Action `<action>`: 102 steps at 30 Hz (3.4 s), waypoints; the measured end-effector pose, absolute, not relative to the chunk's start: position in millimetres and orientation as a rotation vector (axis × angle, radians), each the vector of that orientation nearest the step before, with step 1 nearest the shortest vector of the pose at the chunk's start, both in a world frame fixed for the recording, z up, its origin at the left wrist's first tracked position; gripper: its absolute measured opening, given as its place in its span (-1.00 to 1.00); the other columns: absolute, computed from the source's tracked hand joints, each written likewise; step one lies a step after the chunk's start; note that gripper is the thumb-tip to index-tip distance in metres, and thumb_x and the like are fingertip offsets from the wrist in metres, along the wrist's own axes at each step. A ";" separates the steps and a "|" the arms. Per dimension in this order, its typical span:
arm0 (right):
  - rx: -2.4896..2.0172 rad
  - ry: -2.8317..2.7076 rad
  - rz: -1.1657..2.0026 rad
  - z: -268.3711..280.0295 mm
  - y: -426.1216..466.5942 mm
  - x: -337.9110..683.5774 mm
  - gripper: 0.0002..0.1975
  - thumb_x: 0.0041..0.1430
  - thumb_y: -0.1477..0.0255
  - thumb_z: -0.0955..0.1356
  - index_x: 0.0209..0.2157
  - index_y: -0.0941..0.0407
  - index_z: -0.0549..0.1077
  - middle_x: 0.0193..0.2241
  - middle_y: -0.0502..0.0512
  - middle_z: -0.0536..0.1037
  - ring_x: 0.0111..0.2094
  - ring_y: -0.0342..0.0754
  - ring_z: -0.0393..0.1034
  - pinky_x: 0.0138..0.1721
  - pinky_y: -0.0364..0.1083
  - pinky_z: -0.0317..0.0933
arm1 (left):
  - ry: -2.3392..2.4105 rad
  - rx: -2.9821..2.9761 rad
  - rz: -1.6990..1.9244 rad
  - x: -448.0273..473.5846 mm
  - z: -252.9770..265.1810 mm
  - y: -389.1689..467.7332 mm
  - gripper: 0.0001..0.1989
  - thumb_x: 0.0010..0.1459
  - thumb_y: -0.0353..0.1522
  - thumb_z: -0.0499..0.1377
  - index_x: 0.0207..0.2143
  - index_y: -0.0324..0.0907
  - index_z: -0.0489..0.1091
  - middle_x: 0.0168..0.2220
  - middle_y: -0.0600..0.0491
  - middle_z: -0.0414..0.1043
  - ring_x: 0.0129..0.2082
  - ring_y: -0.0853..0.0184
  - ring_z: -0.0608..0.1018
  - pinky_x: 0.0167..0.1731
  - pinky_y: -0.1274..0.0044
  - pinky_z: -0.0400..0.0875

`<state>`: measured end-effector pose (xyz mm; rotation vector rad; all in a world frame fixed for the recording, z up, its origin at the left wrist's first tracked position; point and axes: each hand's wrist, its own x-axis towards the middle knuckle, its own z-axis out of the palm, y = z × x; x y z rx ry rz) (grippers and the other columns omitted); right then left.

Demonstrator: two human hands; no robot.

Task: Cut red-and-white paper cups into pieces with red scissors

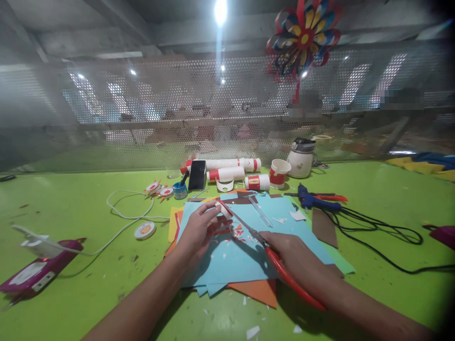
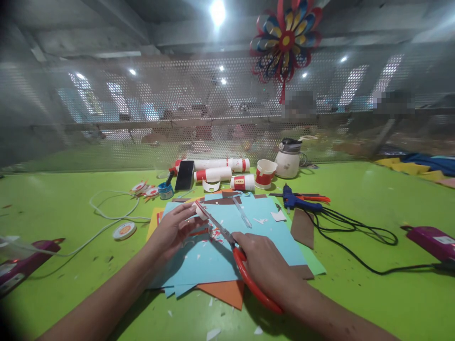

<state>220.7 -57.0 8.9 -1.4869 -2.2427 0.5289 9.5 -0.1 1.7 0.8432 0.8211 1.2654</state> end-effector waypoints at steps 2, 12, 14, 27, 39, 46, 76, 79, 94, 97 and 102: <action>-1.483 -2.240 0.528 8.8 -57.2 221.1 -0.75 0.21 0.50 0.20 -0.25 0.08 0.51 -0.37 0.10 0.61 -0.32 0.06 0.46 -0.28 -0.07 0.24 | 0.799 0.847 1.281 7.9 0.4 1.7 -0.79 -0.01 -0.39 0.29 -0.28 -0.25 0.40 -0.28 -0.07 0.55 -0.28 0.25 0.60 -0.16 0.38 0.51; -1.451 -2.249 0.534 8.6 -55.4 220.4 -0.78 0.21 0.48 0.23 -0.22 0.10 0.50 -0.35 0.13 0.58 -0.29 0.05 0.44 -0.27 -0.08 0.24 | 0.786 0.824 1.274 7.6 -0.1 1.0 -0.78 0.02 -0.42 0.27 -0.24 -0.23 0.37 -0.31 -0.06 0.56 -0.32 0.23 0.61 -0.15 0.28 0.51; -1.452 -2.247 0.544 9.1 -56.0 220.7 -0.77 0.22 0.48 0.22 -0.23 0.09 0.50 -0.37 0.12 0.58 -0.31 0.05 0.44 -0.28 -0.07 0.24 | 0.780 0.830 1.283 8.8 0.1 0.3 -0.79 0.03 -0.43 0.27 -0.25 -0.24 0.36 -0.30 -0.07 0.56 -0.31 0.23 0.61 -0.14 0.28 0.50; -1.479 -2.234 0.580 9.4 -57.2 220.6 -0.76 0.23 0.52 0.20 -0.30 0.08 0.50 -0.37 0.08 0.59 -0.33 0.01 0.45 -0.30 -0.09 0.23 | 0.805 0.798 1.264 8.8 1.1 -0.2 -0.75 0.00 -0.43 0.28 -0.23 -0.23 0.36 -0.28 -0.08 0.55 -0.32 0.21 0.62 -0.16 0.28 0.51; -1.454 -2.253 0.516 6.8 -54.4 220.4 -0.77 0.21 0.48 0.23 -0.20 0.07 0.50 -0.34 0.13 0.58 -0.25 0.07 0.45 -0.23 -0.06 0.25 | 0.791 0.828 1.256 4.6 -0.5 4.5 -0.82 0.01 -0.42 0.28 -0.30 -0.25 0.38 -0.30 -0.09 0.54 -0.34 0.26 0.60 -0.18 0.30 0.52; -1.461 -2.248 0.528 8.6 -56.1 221.8 -0.76 0.22 0.47 0.22 -0.21 0.07 0.51 -0.38 0.11 0.58 -0.30 0.07 0.46 -0.26 -0.06 0.26 | 0.829 0.830 1.264 7.4 0.5 3.1 -0.78 -0.02 -0.40 0.30 -0.30 -0.26 0.39 -0.35 -0.07 0.53 -0.43 0.29 0.59 -0.22 0.28 0.53; -1.430 -2.251 0.567 11.0 -54.8 221.7 -0.78 0.22 0.46 0.23 -0.23 0.09 0.51 -0.39 0.11 0.58 -0.31 0.05 0.45 -0.27 -0.07 0.26 | 0.838 0.905 1.275 5.8 -4.8 5.3 -0.74 0.01 -0.37 0.29 -0.23 -0.21 0.34 -0.35 -0.05 0.54 -0.31 0.26 0.60 -0.20 0.36 0.50; -1.434 -2.243 0.572 11.3 -55.2 221.4 -0.78 0.23 0.46 0.23 -0.25 0.09 0.51 -0.39 0.11 0.59 -0.32 0.04 0.45 -0.27 -0.08 0.26 | 0.826 0.917 1.270 5.8 -5.8 5.5 -0.73 0.01 -0.37 0.29 -0.23 -0.23 0.34 -0.34 -0.07 0.54 -0.34 0.26 0.60 -0.22 0.36 0.50; -1.477 -2.221 0.605 10.5 -57.0 218.9 -0.77 0.20 0.52 0.21 -0.33 0.09 0.50 -0.40 0.06 0.59 -0.33 0.00 0.44 -0.28 -0.10 0.23 | 0.803 0.885 1.283 6.7 -5.9 6.6 -0.70 -0.03 -0.39 0.32 -0.23 -0.24 0.35 -0.33 -0.08 0.55 -0.34 0.28 0.60 -0.21 0.38 0.51; -1.484 -2.222 0.613 10.9 -56.5 218.9 -0.77 0.20 0.52 0.21 -0.34 0.10 0.50 -0.39 0.06 0.59 -0.35 -0.01 0.43 -0.30 -0.11 0.23 | 0.812 0.874 1.282 6.1 -5.3 6.3 -0.71 -0.02 -0.40 0.31 -0.23 -0.24 0.35 -0.33 -0.07 0.55 -0.35 0.29 0.60 -0.21 0.38 0.52; -1.480 -2.222 0.598 10.3 -55.6 219.6 -0.77 0.21 0.51 0.21 -0.32 0.09 0.50 -0.37 0.08 0.60 -0.34 0.01 0.44 -0.28 -0.09 0.22 | 0.767 0.834 1.278 5.5 -2.1 5.2 -0.76 0.00 -0.40 0.29 -0.25 -0.24 0.37 -0.25 -0.08 0.55 -0.28 0.25 0.61 -0.18 0.35 0.52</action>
